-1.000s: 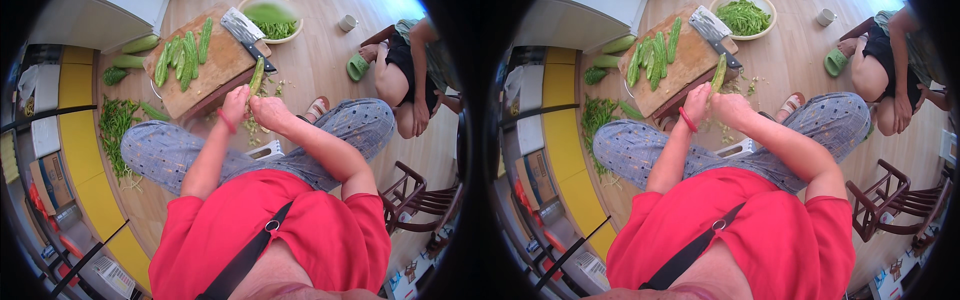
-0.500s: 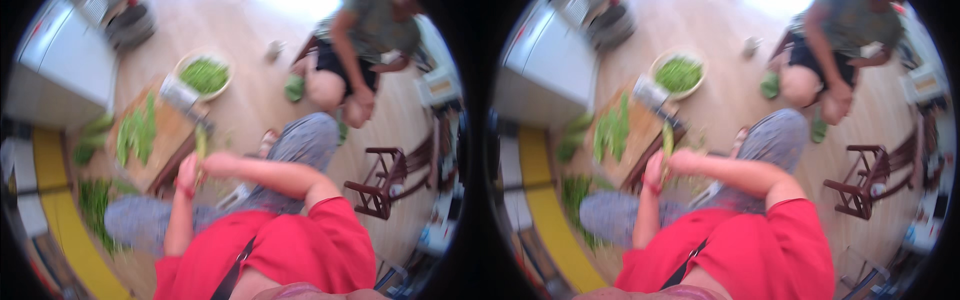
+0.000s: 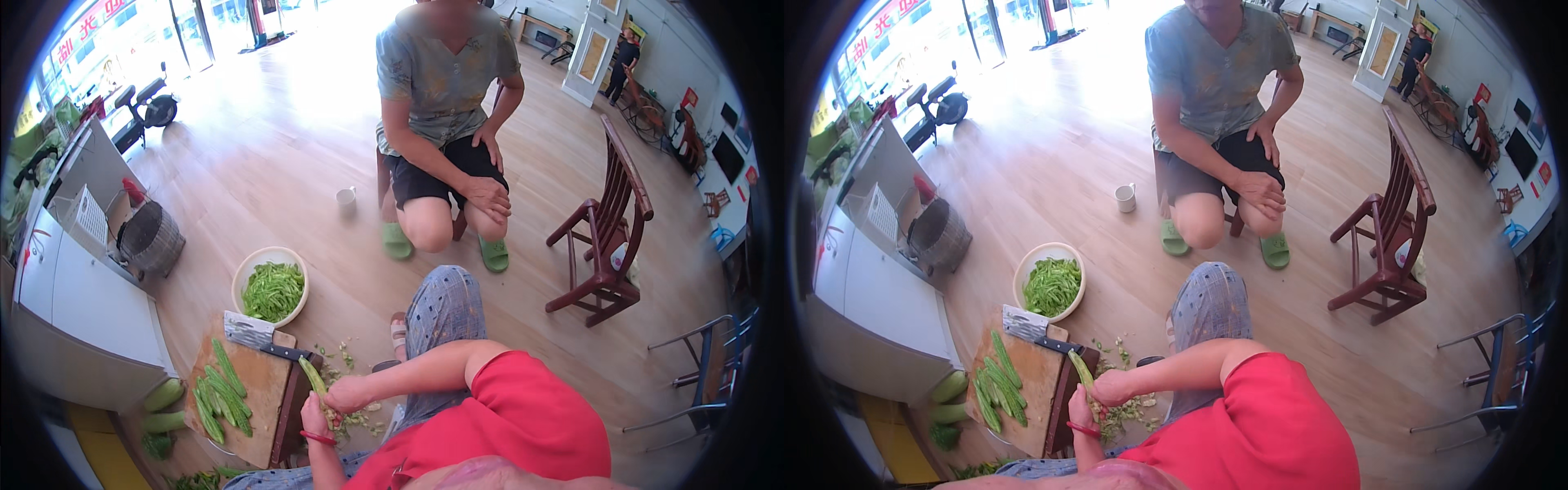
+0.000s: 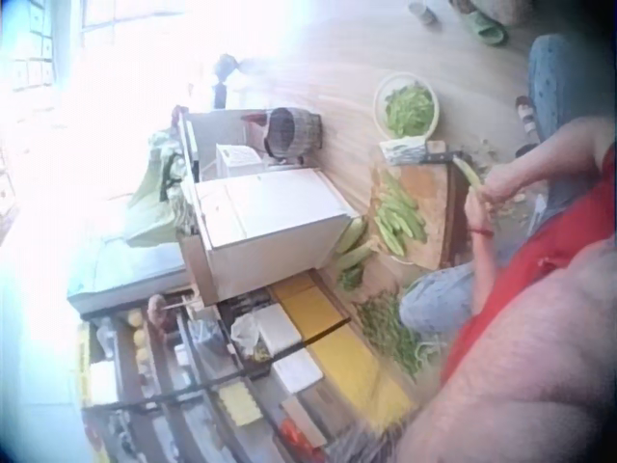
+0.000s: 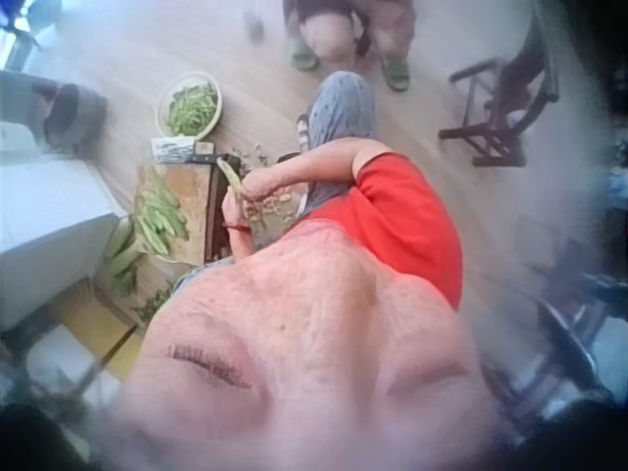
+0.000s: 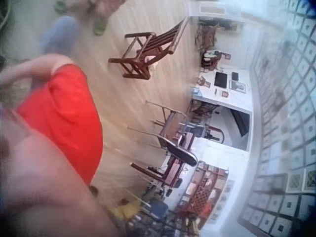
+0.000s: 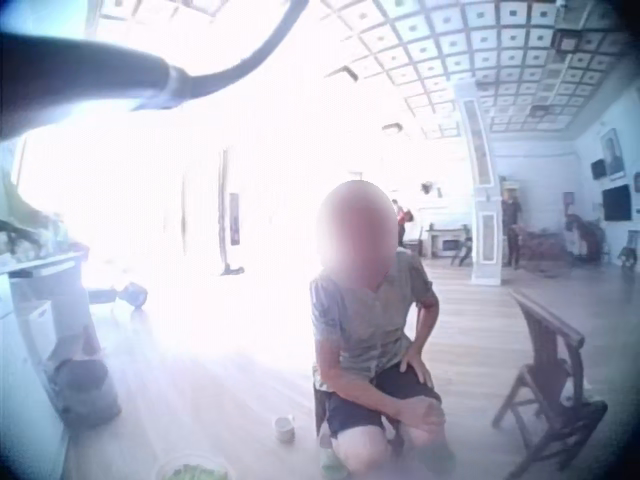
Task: The person scrapes the skin off bitter melons with a knife and slices them into small pieces on a wooden cutting board while sitting on the floor.
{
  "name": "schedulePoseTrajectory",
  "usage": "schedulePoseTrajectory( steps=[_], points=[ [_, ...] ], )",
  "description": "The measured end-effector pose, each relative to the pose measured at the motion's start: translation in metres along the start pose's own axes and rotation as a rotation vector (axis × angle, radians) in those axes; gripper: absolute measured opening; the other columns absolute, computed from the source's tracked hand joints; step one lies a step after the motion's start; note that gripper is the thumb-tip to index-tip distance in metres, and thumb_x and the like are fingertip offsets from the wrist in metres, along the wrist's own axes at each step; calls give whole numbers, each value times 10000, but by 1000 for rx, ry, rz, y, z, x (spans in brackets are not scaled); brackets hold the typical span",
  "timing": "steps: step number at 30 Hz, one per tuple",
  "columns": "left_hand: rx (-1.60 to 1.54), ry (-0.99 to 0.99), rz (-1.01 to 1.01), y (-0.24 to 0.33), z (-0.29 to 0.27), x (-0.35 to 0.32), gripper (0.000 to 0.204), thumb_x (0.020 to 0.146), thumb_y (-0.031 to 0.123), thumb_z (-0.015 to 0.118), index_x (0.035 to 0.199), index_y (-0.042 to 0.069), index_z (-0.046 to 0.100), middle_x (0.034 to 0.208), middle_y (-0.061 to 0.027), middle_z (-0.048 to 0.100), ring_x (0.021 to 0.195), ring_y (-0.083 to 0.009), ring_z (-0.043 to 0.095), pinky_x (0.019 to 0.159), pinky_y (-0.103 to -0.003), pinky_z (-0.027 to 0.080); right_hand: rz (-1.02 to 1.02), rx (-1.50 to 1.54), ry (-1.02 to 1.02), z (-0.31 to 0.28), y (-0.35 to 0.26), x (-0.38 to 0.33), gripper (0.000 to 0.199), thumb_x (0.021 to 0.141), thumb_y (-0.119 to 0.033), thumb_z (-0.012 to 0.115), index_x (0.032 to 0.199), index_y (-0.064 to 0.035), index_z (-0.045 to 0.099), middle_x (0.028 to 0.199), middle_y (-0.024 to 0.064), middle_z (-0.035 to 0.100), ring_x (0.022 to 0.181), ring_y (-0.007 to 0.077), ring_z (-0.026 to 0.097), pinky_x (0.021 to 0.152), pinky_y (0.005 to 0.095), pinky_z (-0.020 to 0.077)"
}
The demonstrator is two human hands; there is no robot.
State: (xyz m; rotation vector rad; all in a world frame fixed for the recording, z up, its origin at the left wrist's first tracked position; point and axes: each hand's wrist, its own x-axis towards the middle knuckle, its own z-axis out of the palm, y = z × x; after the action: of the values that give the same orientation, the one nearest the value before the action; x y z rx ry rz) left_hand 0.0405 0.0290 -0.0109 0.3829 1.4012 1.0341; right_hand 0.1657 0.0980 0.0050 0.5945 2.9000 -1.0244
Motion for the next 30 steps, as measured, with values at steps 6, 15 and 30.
schedulePoseTrajectory(
  steps=[6, 15, 30],
  points=[
    [36, -11, -27, 3, 1, 3, 321, 896, 342, 338, 817, 61, 474, 559, -58, 497, 363, -157, 470, 288, -253, 323, 35, 14, 43, 7, 6, 0, 229, 678, -189, 547, 631, 35, 556, 621, 219, 573, 606, 352, 587, 549, 423, 476],
    [36, 0, 5, 3, 8, 6, 305, 895, 330, 349, 823, 62, 474, 570, -57, 503, 366, -156, 470, 291, -247, 321, 27, 28, 48, 6, 12, -1, 231, 678, -189, 553, 621, 35, 552, 600, 220, 566, 605, 352, 587, 540, 420, 475],
    [46, 6, -8, 4, 4, 5, 292, 892, 322, 364, 854, 66, 500, 569, -43, 516, 366, -135, 477, 292, -226, 328, 71, 21, -47, -1, 7, 1, 308, 719, -295, 566, 691, 11, 580, 683, 195, 597, 676, 331, 602, 579, 414, 480]
  ],
)
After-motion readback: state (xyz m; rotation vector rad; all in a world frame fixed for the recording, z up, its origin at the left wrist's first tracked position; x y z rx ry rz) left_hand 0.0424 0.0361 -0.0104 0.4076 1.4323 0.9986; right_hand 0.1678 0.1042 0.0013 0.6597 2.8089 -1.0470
